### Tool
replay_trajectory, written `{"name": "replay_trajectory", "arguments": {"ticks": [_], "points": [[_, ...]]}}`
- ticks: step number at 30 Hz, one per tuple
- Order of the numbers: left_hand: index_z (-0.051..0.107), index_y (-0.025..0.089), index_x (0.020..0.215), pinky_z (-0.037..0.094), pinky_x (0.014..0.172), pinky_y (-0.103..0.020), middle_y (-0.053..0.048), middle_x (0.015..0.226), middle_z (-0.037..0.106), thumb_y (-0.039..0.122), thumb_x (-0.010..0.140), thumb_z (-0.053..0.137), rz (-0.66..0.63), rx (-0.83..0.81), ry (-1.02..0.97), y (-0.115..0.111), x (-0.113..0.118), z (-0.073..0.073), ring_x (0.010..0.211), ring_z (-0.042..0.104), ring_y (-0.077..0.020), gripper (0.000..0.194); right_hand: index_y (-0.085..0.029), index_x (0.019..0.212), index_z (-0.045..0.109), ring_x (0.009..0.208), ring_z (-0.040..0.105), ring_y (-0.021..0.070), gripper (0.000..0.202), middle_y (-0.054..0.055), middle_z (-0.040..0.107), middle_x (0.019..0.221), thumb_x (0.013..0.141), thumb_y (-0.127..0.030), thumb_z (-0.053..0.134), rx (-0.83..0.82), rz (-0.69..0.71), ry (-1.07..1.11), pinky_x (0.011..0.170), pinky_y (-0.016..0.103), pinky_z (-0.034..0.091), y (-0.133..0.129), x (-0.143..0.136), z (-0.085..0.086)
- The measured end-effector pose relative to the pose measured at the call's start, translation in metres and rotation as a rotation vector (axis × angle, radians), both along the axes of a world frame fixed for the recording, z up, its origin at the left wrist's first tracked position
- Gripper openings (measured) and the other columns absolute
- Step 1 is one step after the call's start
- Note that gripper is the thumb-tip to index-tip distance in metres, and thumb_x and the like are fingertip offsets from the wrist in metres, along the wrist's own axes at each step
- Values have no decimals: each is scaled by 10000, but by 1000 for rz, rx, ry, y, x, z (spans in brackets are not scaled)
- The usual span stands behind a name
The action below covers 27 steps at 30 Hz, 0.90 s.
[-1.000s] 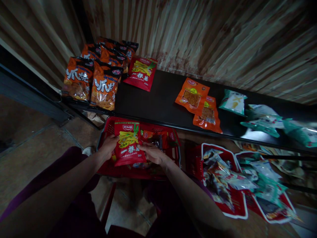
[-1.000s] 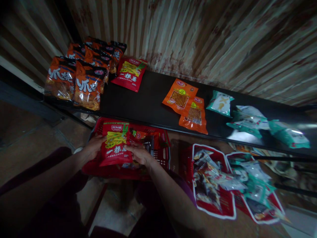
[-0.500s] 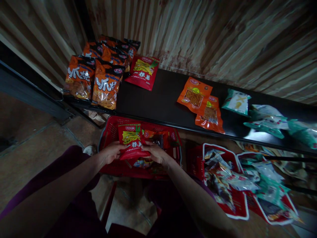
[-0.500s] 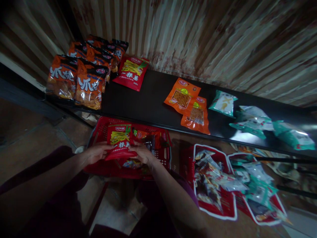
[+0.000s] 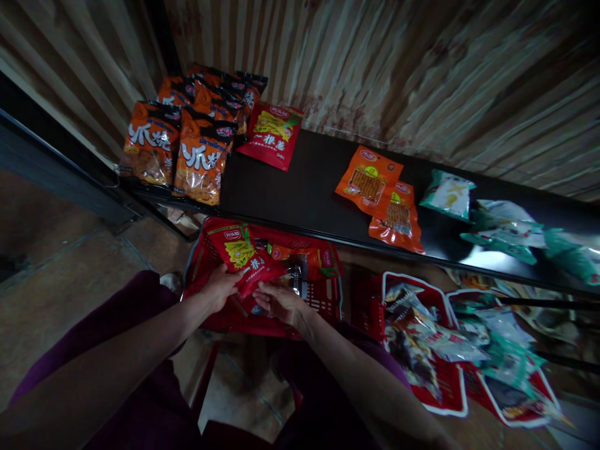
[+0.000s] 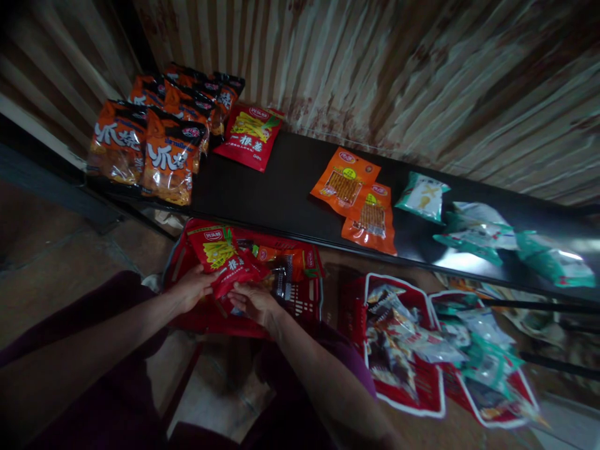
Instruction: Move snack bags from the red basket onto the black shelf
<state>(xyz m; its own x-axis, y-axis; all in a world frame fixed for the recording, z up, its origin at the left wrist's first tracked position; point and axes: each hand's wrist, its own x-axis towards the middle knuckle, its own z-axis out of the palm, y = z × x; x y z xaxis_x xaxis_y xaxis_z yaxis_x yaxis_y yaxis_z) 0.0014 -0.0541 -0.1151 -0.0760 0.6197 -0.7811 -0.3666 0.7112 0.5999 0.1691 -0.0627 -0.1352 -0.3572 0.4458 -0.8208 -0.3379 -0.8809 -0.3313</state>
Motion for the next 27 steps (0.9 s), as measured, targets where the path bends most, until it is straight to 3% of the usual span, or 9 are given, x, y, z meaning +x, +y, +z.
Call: {"name": "replay_trajectory", "arguments": {"ticks": [3, 11, 14, 17, 21, 27], "points": [[583, 171, 898, 512, 648, -286, -38, 854, 688, 133, 667, 713, -10, -4, -30, 0, 2, -1, 707, 643, -149, 267, -147, 732, 625, 606, 640, 82, 243, -17, 681, 649, 578, -124, 811, 2, -81, -49, 654, 201, 505, 2, -1, -2], [548, 161, 808, 482, 588, -265, -24, 730, 650, 60, 690, 654, 6, -70, -19, -4, -1, -2, 606, 622, -137, 188, -136, 706, 658, 583, 620, 77, 299, -15, 682, 640, 477, -145, 850, 64, -16, -64, 605, 189, 492, -1, 1, 1], [542, 168, 809, 473, 583, -251, -10, 723, 641, 62, 695, 646, 15, -70, -1, -5, -3, -1, 594, 609, -124, 187, -134, 732, 664, 599, 621, 76, 300, -5, 683, 658, 502, -190, 849, 101, 10, -60, 604, 187, 489, -1, 1, 2], [550, 171, 829, 464, 562, -243, -9, 727, 640, 60, 717, 613, 13, -67, 26, -3, -4, 3, 583, 598, -122, 170, -148, 722, 641, 593, 617, 75, 282, -10, 677, 649, 539, -231, 840, 84, -71, -94, 596, 189, 491, 2, 2, 1], [551, 173, 830, 473, 549, -248, -9, 725, 635, 41, 743, 552, -1, -63, 76, -1, -4, 11, 586, 594, -126, 158, -168, 689, 606, 625, 633, 97, 284, -32, 673, 648, 533, -219, 837, 85, -203, -116, 692, 258, 537, 6, 5, -1], [557, 177, 824, 467, 548, -240, -4, 697, 634, 40, 762, 529, -30, -108, 130, 1, -4, 15, 574, 589, -123, 152, -182, 681, 586, 690, 649, 116, 221, -26, 686, 707, 598, -205, 789, 119, -216, -63, 808, 330, 533, 8, 8, 1]]}}
